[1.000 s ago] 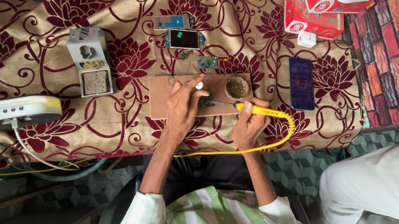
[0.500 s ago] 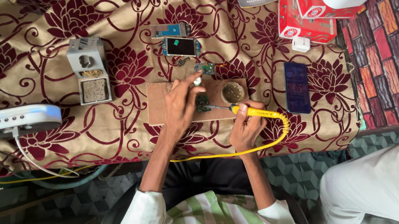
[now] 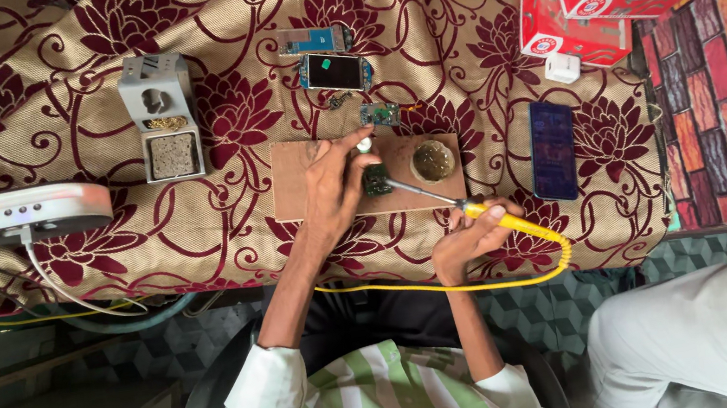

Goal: The person uses a soldering iron and a small green tool to work on a green circuit board placed on a wooden board. They repeatedly apply the soldering iron to different points on the board while holding the tool in the other hand. A smartphone is briefly used during the process.

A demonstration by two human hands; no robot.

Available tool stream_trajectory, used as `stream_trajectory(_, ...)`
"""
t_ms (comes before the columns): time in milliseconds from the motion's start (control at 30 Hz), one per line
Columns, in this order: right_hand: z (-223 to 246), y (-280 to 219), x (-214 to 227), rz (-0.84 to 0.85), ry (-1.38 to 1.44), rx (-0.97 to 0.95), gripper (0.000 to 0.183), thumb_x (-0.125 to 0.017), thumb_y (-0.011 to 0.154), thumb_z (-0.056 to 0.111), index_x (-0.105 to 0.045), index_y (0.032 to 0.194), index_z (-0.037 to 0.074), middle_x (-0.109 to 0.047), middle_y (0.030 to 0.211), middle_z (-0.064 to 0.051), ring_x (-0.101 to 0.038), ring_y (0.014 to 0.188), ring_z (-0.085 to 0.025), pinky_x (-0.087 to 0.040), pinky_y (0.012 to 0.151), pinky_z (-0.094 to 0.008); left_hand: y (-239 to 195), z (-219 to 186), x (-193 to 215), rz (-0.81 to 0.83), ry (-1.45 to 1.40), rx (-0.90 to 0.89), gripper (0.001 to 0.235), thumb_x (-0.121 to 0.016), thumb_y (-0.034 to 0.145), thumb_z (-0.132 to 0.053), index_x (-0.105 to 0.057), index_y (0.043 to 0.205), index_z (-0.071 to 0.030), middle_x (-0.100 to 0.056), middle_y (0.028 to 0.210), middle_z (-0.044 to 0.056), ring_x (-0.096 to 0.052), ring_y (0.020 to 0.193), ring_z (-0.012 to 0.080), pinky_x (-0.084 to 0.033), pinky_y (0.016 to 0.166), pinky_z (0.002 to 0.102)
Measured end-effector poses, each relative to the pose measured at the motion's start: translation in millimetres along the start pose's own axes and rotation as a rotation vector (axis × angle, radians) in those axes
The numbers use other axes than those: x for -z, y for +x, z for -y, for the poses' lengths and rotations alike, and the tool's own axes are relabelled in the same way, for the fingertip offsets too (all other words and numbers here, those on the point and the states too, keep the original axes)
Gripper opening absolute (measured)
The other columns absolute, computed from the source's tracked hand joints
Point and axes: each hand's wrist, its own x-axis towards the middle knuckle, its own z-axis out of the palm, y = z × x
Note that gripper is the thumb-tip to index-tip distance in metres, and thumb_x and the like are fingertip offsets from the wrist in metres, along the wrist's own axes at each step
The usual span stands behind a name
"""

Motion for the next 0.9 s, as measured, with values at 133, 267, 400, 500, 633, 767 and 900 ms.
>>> stream_trajectory(133,-19.9,7.4,-0.1,-0.093,0.112,-0.116,0.03,-0.044,0.114,0.037,-0.041,0.108,0.008,-0.039,0.086,-0.002,-0.034,0.061,-0.009,-0.034,0.047,-0.023,-2.6,3.3,-1.6,-0.022,-0.023,-0.016,0.032,-0.063,0.103,-0.002,-0.062,0.135,-0.002,-0.073,0.102,0.009,-0.055,0.082,0.0197,-0.043,0.083,0.035)
stream_trajectory(267,-27.5,4.4,-1.5,-0.077,0.121,-0.123,0.029,-0.044,0.112,0.037,-0.043,0.112,0.008,-0.039,0.088,-0.002,-0.033,0.062,-0.008,-0.034,0.049,-0.023,-2.7,8.5,-5.8,-0.014,-0.018,0.04,0.031,-0.064,0.102,-0.003,-0.064,0.134,-0.002,-0.075,0.102,0.01,-0.054,0.077,0.0172,-0.045,0.078,0.034)
stream_trajectory(400,-26.5,2.3,-1.1,-0.031,0.079,-0.159,0.029,-0.042,0.113,0.037,-0.042,0.111,0.008,-0.038,0.089,-0.002,-0.034,0.064,-0.009,-0.034,0.05,-0.023,-2.9,9.6,-7.3,-0.024,-0.009,0.053,0.033,-0.069,0.1,-0.005,-0.064,0.133,-0.001,-0.072,0.099,0.01,-0.051,0.074,0.0174,-0.044,0.074,0.034)
stream_trajectory(500,-22.8,-1.1,-0.3,0.025,0.022,-0.119,0.029,-0.041,0.114,0.037,-0.042,0.11,0.008,-0.037,0.087,-0.002,-0.034,0.062,-0.009,-0.034,0.05,-0.023,-5.0,6.5,-5.7,-0.02,-0.01,0.087,0.034,-0.07,0.1,-0.004,-0.066,0.133,-0.001,-0.066,0.089,0.009,-0.05,0.075,0.0183,-0.044,0.073,0.034)
stream_trajectory(633,-17.6,-3.2,-0.3,0.065,-0.028,-0.105,0.03,-0.04,0.116,0.036,-0.041,0.109,0.008,-0.037,0.087,-0.001,-0.033,0.063,-0.008,-0.034,0.05,-0.022,-3.0,3.0,-4.1,-0.029,-0.027,0.031,0.034,-0.069,0.1,-0.001,-0.065,0.133,-0.001,-0.069,0.095,0.008,-0.049,0.077,0.0185,-0.043,0.075,0.034)
stream_trajectory(767,-16.7,-2.3,-1.9,0.013,-0.02,-0.13,0.028,-0.042,0.115,0.035,-0.041,0.109,0.007,-0.039,0.083,-0.002,-0.035,0.058,-0.008,-0.033,0.048,-0.022,-1.7,-0.4,-3.0,-0.036,-0.019,0.043,0.034,-0.069,0.098,0.0,-0.065,0.132,0.0,-0.071,0.096,0.008,-0.05,0.078,0.0192,-0.043,0.076,0.034)
stream_trajectory(900,-16.3,-1.0,-2.1,-0.004,-0.025,-0.127,0.028,-0.041,0.114,0.035,-0.041,0.11,0.007,-0.039,0.085,-0.002,-0.034,0.058,-0.007,-0.033,0.047,-0.022,-0.8,-2.4,-1.4,-0.041,-0.044,0.019,0.033,-0.07,0.099,0.0,-0.063,0.132,0.0,-0.072,0.102,0.009,-0.054,0.082,0.0201,-0.045,0.08,0.034)
